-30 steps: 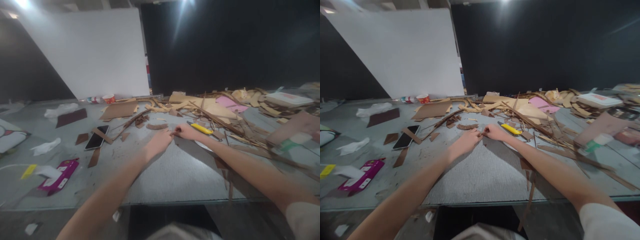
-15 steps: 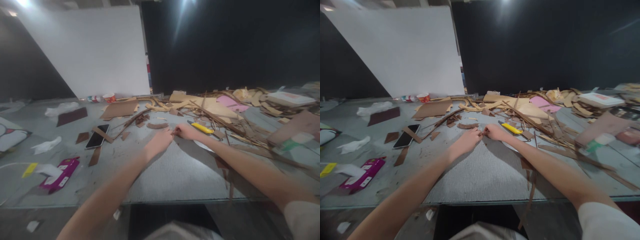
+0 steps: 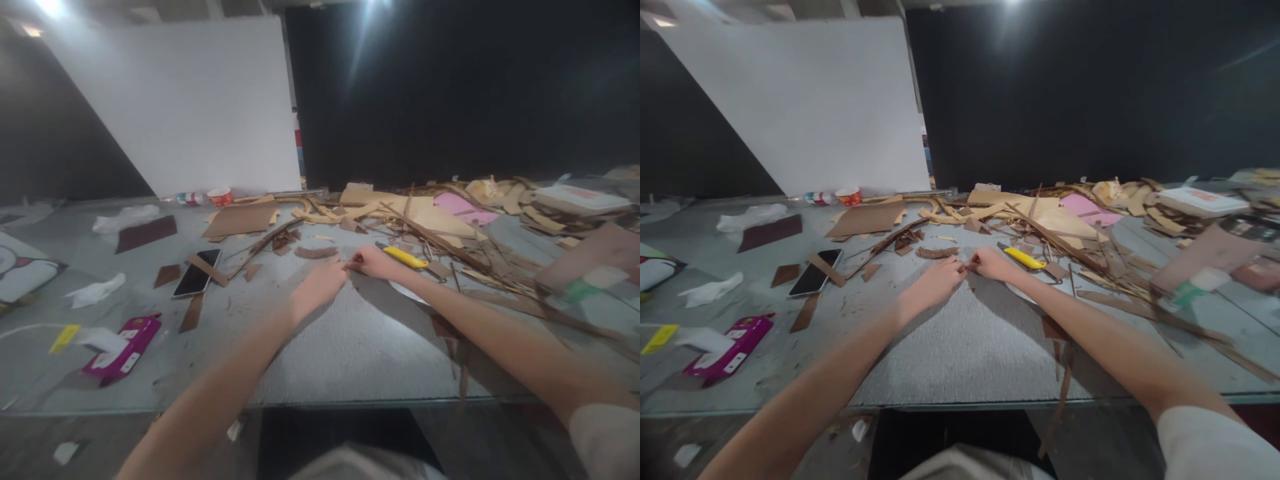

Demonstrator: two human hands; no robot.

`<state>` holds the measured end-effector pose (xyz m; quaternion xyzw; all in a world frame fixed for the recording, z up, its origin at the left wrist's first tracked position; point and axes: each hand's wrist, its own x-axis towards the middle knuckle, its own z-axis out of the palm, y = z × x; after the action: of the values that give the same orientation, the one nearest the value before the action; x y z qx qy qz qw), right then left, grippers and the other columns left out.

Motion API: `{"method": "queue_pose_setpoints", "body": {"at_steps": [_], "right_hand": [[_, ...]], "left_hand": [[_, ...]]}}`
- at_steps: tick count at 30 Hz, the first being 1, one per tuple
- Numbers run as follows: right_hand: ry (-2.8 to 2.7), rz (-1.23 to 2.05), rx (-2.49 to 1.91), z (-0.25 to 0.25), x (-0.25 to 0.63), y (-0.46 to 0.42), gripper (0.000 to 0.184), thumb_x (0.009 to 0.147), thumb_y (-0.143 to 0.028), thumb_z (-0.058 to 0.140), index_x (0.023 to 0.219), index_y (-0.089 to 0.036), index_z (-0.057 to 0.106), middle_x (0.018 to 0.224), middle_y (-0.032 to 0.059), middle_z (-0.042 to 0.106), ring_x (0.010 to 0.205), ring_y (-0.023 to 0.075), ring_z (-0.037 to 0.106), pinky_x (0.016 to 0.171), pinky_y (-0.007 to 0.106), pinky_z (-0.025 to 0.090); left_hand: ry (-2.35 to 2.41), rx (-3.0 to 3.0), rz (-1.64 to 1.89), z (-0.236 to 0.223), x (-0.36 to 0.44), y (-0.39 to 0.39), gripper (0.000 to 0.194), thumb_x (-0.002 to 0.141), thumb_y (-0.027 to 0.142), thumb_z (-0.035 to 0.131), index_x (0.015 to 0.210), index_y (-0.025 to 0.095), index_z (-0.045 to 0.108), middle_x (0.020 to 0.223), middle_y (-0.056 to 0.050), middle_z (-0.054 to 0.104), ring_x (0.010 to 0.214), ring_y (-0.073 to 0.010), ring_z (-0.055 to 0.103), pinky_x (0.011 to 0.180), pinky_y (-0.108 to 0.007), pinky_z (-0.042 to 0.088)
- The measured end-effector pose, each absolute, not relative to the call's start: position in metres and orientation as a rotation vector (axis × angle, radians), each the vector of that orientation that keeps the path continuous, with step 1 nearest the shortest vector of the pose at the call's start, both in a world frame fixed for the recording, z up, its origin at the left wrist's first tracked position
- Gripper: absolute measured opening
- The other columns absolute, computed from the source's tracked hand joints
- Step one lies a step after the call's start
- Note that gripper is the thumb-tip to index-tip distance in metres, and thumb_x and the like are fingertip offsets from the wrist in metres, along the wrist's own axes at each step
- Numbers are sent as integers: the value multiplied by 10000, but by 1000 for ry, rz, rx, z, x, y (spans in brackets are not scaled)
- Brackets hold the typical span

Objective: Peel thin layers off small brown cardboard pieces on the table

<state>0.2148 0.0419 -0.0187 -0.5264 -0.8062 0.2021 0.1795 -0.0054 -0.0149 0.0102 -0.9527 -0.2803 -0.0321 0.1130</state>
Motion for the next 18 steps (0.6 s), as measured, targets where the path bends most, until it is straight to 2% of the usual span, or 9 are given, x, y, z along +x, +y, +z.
{"method": "queue_pose_setpoints", "body": {"at_steps": [3, 7, 9, 14, 18], "right_hand": [[-2268, 578, -1501, -21, 214, 44, 274, 934, -372, 749, 731, -191, 776, 612, 15, 681, 600, 161, 552, 609, 287, 365], [-2211, 589, -1498, -21, 215, 46, 166, 886, -328, 791, 787, -194, 784, 676, 14, 718, 637, 167, 589, 614, 278, 383], [-2202, 574, -1498, -21, 215, 46, 171, 879, -339, 804, 793, -194, 782, 695, 18, 725, 650, 170, 595, 613, 277, 382], [-2185, 524, -1379, -20, 224, 37, 278, 897, -446, 809, 822, -181, 769, 741, 26, 722, 684, 173, 588, 636, 277, 401], [-2249, 506, -1072, -13, 238, 21, 463, 1066, -532, 549, 838, -200, 777, 832, 53, 741, 781, 201, 632, 748, 307, 471]], "left_hand": [[-824, -2794, -86, 10, -4, -15, 280, 1026, 40, 483, 1099, 116, 743, 1092, -151, 721, 1127, -297, 621, 980, -420, 505], [-838, -2785, -47, 13, -4, -17, 310, 1024, 36, 461, 1103, 120, 748, 1097, -146, 723, 1126, -300, 616, 983, -420, 498], [-844, -2794, -38, 15, -4, -18, 316, 1027, 36, 451, 1108, 114, 747, 1096, -151, 724, 1126, -304, 613, 970, -421, 501], [-864, -2801, -35, 17, -5, -17, 285, 1032, 35, 482, 1132, 102, 740, 1121, -154, 735, 1130, -301, 617, 952, -414, 510], [-892, -2791, -44, 18, -7, -16, 317, 1028, 34, 490, 1178, 130, 752, 1131, -139, 746, 1183, -305, 626, 978, -436, 517]]}}
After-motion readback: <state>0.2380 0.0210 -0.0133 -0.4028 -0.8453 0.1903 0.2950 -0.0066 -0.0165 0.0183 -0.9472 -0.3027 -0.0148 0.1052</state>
